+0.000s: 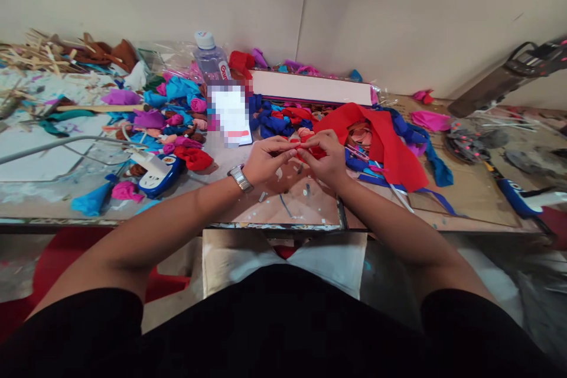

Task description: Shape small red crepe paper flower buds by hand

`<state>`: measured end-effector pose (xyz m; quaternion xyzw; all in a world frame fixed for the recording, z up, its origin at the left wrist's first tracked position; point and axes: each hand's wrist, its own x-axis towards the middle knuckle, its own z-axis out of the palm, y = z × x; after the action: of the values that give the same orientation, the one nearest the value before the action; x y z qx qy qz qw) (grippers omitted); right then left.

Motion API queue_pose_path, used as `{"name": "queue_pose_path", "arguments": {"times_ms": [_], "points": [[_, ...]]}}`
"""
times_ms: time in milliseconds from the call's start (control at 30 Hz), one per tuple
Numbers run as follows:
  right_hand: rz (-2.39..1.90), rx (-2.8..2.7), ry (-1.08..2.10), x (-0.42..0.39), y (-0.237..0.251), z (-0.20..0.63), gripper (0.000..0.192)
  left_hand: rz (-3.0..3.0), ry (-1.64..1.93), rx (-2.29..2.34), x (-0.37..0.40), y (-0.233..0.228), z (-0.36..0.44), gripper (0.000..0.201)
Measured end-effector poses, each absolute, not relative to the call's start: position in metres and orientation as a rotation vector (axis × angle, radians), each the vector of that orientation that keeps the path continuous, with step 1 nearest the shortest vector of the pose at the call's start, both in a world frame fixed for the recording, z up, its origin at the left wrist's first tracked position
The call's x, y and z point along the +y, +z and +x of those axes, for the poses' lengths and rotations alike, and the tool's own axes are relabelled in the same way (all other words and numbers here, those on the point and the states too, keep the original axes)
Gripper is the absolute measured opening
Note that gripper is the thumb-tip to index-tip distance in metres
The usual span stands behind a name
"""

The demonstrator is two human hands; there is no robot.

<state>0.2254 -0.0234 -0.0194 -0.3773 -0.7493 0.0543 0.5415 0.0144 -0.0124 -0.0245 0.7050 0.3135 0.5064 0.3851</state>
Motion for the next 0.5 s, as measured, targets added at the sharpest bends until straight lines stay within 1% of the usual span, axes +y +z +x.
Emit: {"name": "queue_pose_path", "arguments": {"times_ms": [167, 367, 500], "points": [[-0.889, -1.763, 0.152, -0.0229, -0.0212, 0.2252, 0.024, 1.726, 1.245, 0.766, -0.0102, -0.0250, 0.0141, 0.035], [-0.851, -1.792, 0.144, -0.0220, -0.0221, 0.2245, 0.017, 1.616, 1.233, 0.787, -0.0071, -0.0266, 0.0148, 0.045], [-0.890, -1.792, 0.152, -0.0232, -0.0201, 0.2244, 0.016, 1.637, 1.271, 0.766, -0.0069, -0.0254, 0.0157, 0.042]]}}
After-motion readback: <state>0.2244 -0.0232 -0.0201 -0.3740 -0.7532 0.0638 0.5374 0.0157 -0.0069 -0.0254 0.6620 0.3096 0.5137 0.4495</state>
